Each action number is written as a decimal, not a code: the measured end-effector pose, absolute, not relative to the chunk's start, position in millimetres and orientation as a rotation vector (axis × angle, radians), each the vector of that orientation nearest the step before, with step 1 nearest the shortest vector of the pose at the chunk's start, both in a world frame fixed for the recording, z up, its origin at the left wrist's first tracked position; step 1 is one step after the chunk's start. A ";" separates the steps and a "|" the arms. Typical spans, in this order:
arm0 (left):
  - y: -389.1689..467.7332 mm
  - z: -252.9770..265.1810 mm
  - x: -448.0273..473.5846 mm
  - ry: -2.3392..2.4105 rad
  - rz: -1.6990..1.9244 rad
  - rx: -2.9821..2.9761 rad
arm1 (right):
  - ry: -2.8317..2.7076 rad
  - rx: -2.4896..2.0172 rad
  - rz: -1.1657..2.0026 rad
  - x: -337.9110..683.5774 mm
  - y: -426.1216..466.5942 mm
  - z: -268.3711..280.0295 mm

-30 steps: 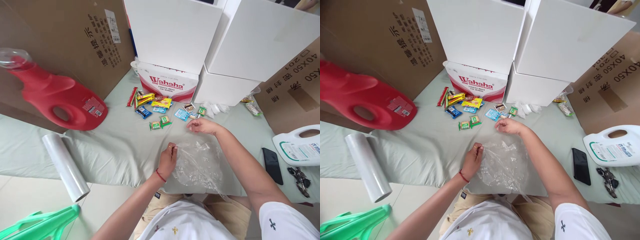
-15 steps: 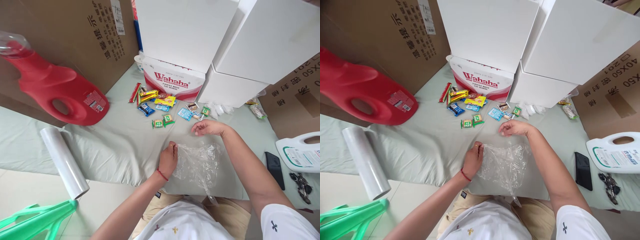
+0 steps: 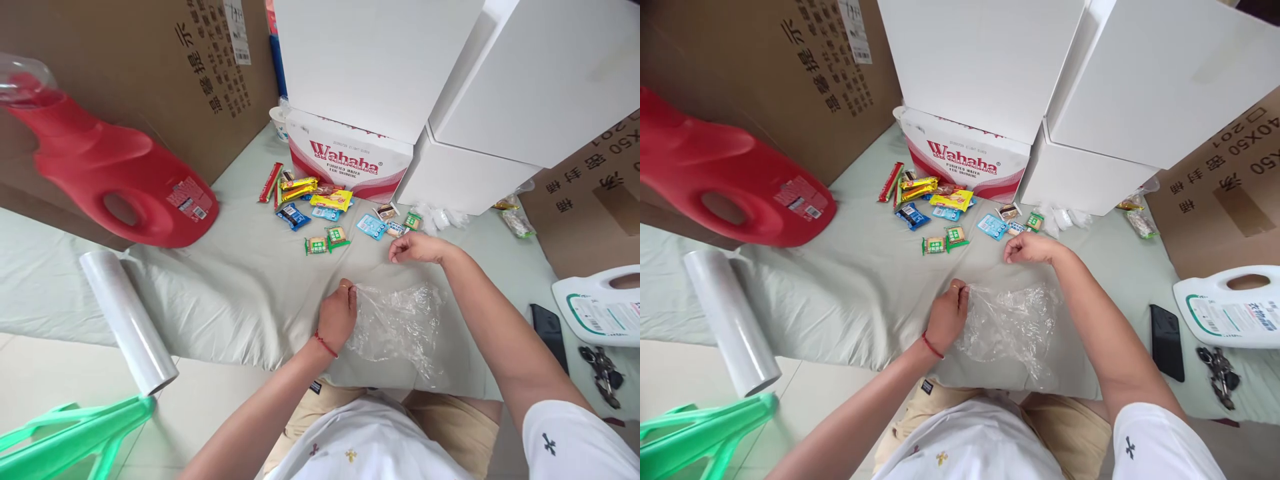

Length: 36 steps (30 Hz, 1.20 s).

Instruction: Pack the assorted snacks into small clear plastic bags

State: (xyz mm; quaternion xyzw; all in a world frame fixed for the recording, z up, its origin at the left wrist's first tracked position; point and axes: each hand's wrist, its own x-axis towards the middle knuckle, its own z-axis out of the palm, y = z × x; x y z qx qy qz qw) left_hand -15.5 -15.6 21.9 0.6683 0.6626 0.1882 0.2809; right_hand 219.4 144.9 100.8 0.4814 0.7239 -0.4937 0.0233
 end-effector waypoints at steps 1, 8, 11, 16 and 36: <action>-15.7 21.9 -15.3 1.780 0.503 1.793 | 2.311 1.554 -1.438 211.8 149.7 99.8; -17.5 15.8 -17.8 1.797 0.645 1.776 | 1.832 1.689 -1.469 192.8 141.1 98.2; -19.7 11.9 -17.9 1.804 0.676 1.785 | 1.592 1.698 -1.644 209.1 123.7 99.5; -22.3 11.6 -14.8 1.808 0.603 1.815 | 1.685 1.700 -2.043 223.0 111.9 95.8; -44.2 17.7 -31.3 1.701 0.516 2.382 | 3.028 1.677 -0.984 137.3 168.4 30.7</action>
